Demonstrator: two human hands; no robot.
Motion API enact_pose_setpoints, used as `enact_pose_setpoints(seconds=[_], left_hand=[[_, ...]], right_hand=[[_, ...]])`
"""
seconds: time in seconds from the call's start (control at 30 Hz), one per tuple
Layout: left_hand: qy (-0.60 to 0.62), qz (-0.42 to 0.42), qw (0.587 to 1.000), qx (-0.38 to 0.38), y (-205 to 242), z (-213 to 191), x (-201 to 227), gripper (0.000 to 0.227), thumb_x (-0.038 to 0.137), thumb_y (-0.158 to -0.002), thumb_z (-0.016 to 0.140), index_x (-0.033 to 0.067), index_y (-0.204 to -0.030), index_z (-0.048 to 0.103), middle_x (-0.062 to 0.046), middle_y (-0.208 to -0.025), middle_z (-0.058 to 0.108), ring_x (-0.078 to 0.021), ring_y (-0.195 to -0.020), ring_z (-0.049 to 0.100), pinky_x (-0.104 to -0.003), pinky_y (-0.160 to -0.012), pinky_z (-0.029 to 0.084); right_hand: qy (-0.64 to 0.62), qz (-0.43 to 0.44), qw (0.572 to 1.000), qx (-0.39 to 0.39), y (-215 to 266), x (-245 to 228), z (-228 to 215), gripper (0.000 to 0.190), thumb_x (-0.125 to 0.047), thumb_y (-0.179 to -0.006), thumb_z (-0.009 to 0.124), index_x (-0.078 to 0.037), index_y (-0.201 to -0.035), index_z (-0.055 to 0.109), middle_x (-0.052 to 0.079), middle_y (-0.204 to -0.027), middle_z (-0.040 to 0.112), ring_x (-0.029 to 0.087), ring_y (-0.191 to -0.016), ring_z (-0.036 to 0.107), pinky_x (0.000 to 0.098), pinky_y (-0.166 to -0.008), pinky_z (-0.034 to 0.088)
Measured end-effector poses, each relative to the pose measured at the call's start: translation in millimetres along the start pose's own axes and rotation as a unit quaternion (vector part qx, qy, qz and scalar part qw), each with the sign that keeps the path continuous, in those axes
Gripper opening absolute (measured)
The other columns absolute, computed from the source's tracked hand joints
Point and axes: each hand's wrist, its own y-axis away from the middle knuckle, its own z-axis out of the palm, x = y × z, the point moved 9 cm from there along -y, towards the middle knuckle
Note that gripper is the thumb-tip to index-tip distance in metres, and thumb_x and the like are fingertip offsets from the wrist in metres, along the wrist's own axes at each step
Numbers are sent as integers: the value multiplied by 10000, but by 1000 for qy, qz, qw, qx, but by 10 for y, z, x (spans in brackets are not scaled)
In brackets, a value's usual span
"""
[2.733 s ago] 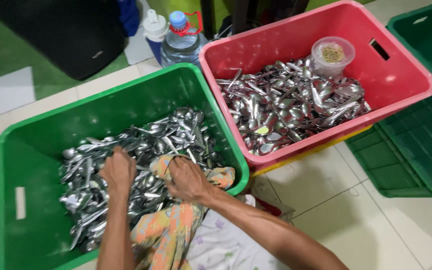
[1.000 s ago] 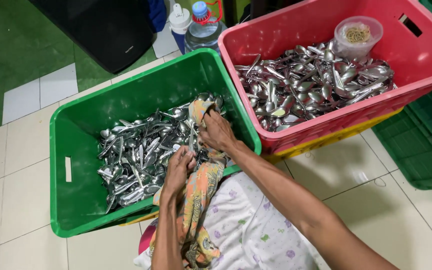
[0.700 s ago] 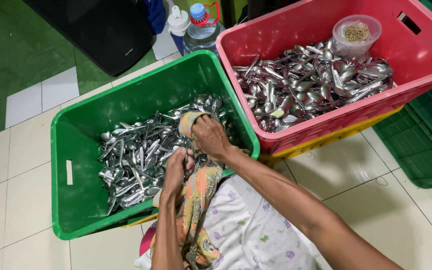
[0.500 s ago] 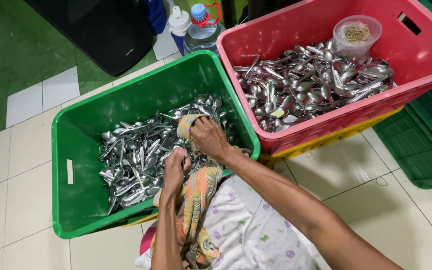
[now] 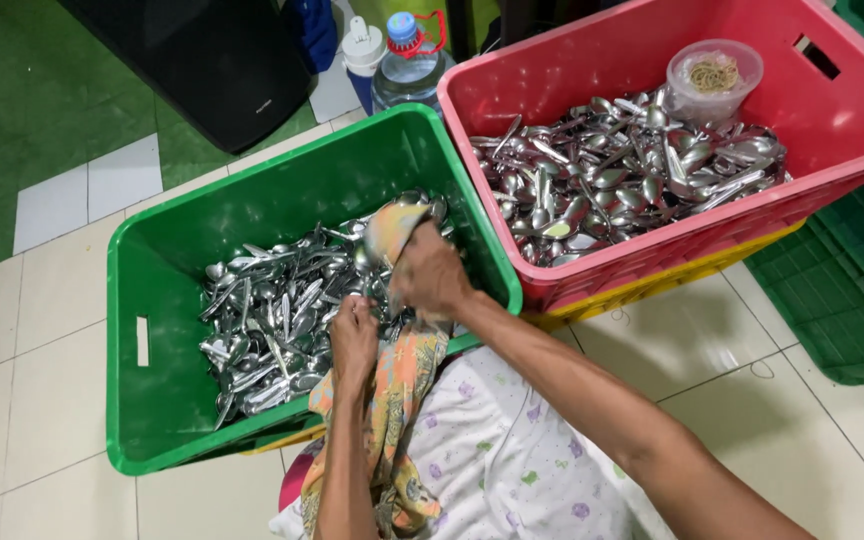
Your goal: Polishing metal spoons with a cloth and transferring them from a green plastic bin to a pink one.
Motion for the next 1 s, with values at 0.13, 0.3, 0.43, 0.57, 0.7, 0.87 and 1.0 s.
enact_pose_setpoints(seconds=[0.13,0.3,0.43,0.57,0.7,0.87,1.0], left_hand=[[-31,39,999,-3,44,40,-48,238,159,-1002,467,24,-918,644,-223,-682,656,-395,-693,671,-489,-681,503],[16,100,995,-20,213,-70,518,276,170,-1063,457,70,-896,653,-148,-648,623,-265,-628,554,-388,-649,473],[-5,112,994,-17,273,-113,620,259,163,-1071,462,50,-906,627,-188,-692,622,-282,-652,549,-420,-661,472],[-28,114,993,-21,290,-137,697,287,190,-1077,439,61,-869,589,-227,-702,613,-413,-685,610,-466,-675,476],[-29,105,994,-18,281,-110,667,277,193,-1077,450,90,-866,598,-169,-665,617,-363,-652,611,-443,-661,473],[-18,97,995,-20,302,-104,611,285,195,-1077,453,100,-855,605,-153,-675,624,-323,-661,607,-423,-668,474],[-11,44,999,-9,513,-255,819,313,238,-1074,441,111,-877,649,-174,-777,684,-315,-743,645,-432,-732,497]], right_hand=[[88,-253,963,33,202,-430,312,310,-155,-708,742,-55,-1000,710,132,-1076,634,344,-973,591,475,-995,479],[88,-211,973,31,110,-270,264,214,-93,-701,648,-80,-914,651,73,-1100,602,319,-966,562,417,-693,507],[81,-194,977,22,92,-259,245,283,-61,-671,621,-78,-952,642,85,-1140,604,333,-955,571,428,-662,514],[84,-165,982,-34,78,-85,439,320,-84,-667,699,-76,-981,639,93,-1208,575,355,-1085,552,447,-755,529],[30,-130,988,-84,108,19,450,242,-76,-707,685,-34,-934,613,117,-1229,560,381,-1199,528,481,-851,520],[-164,5,982,-98,164,605,827,330,-161,-658,730,-85,-962,628,89,-1110,615,373,-1140,577,493,-867,533],[-112,49,992,-42,308,1669,1378,192,-198,-764,595,-30,-846,553,154,-913,550,410,-916,564,520,-739,489]])
